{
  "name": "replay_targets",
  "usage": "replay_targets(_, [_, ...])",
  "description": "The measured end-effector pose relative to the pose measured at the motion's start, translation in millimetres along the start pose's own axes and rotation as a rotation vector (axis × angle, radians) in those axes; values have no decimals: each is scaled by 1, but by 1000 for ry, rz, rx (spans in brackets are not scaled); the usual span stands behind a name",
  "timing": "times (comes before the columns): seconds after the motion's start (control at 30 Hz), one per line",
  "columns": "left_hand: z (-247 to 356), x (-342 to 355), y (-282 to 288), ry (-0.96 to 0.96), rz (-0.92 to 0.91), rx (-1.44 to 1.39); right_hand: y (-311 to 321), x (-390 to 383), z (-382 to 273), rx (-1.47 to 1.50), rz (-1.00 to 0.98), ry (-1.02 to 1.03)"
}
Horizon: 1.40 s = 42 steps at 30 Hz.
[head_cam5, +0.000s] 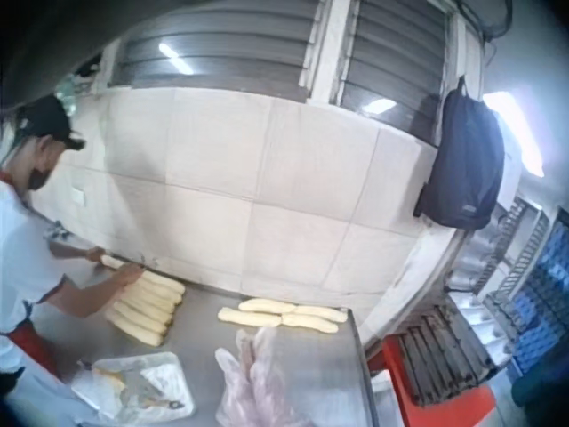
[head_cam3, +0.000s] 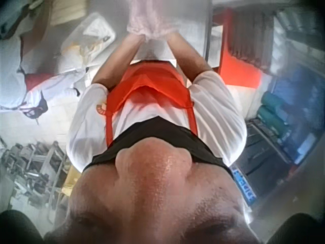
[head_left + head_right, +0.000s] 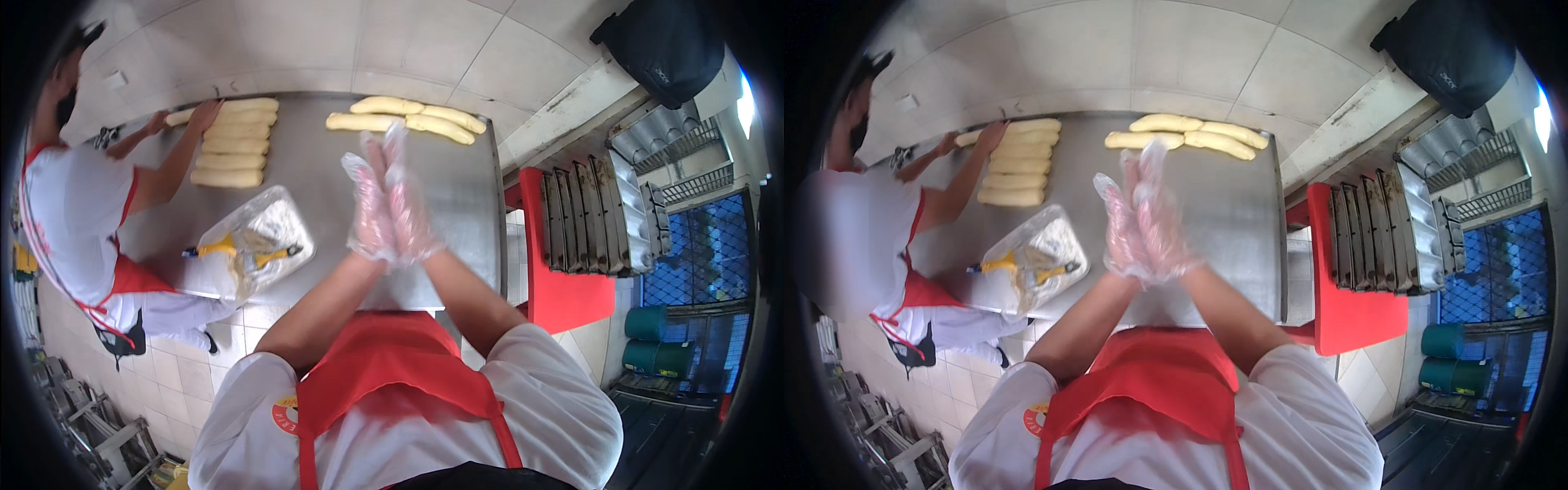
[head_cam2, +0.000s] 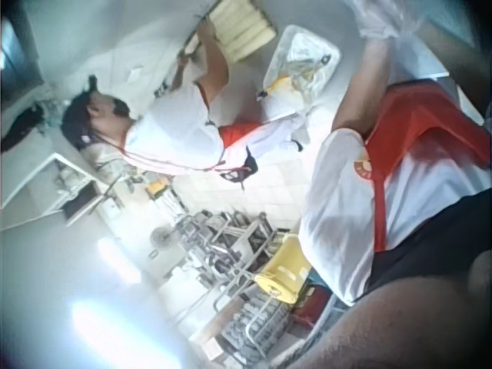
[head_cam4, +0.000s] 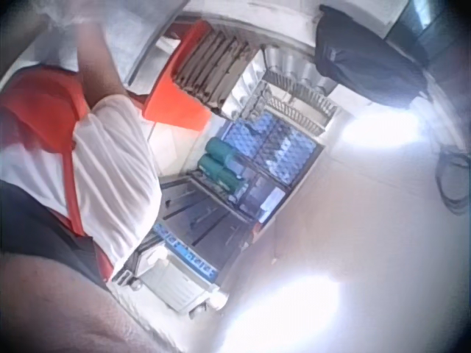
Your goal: The person rolls out pieces of dough by hand on a metal table and places them into long grooved baking trays.
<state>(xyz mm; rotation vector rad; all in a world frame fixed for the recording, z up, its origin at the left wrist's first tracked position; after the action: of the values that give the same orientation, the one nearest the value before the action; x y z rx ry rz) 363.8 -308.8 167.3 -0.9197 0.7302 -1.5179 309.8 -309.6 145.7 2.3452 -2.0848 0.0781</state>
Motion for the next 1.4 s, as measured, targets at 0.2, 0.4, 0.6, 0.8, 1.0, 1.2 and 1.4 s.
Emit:
replay_targets(0.2, [-35, 180, 312, 48, 200, 594, 83, 11, 134, -246, -164, 5])
replay_targets(0.4, [4, 273, 394, 209, 82, 1739, 301, -43, 133, -308, 97, -267])
replay_targets(0.6, [-28, 255, 314, 117, -30, 2273, 355, -69, 116, -341, 169, -392])
replay_targets(0.8, [-95, 171, 74, 238, -601, 2431, 249, 4, 162, -644, 53, -111])
replay_targets(1.0, [-44, 46, -95, 163, -613, 1840, 202, -10, -12, -542, -76, 199])
replay_targets(1.2, [-77, -135, 138, 493, -378, 2139, 135, -128, 97, -1196, -262, 221])
replay_targets(1.4, [-160, -200, 105, 122, -389, 2372, 104, -196, 149, -1242, -25, 214])
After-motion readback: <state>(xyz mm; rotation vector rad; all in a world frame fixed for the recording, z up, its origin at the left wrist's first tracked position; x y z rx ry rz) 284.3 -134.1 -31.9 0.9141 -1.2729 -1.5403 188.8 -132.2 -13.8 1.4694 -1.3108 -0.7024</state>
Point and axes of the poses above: each hand's wrist, its own x-axis towards the middle knuckle, its own y-axis out of the back of the hand, z = x × y, the point moved 10 cm from there along x, towards the middle knuckle, and after that the axes turned 5 degrees about -y, right-handed, at the moved point
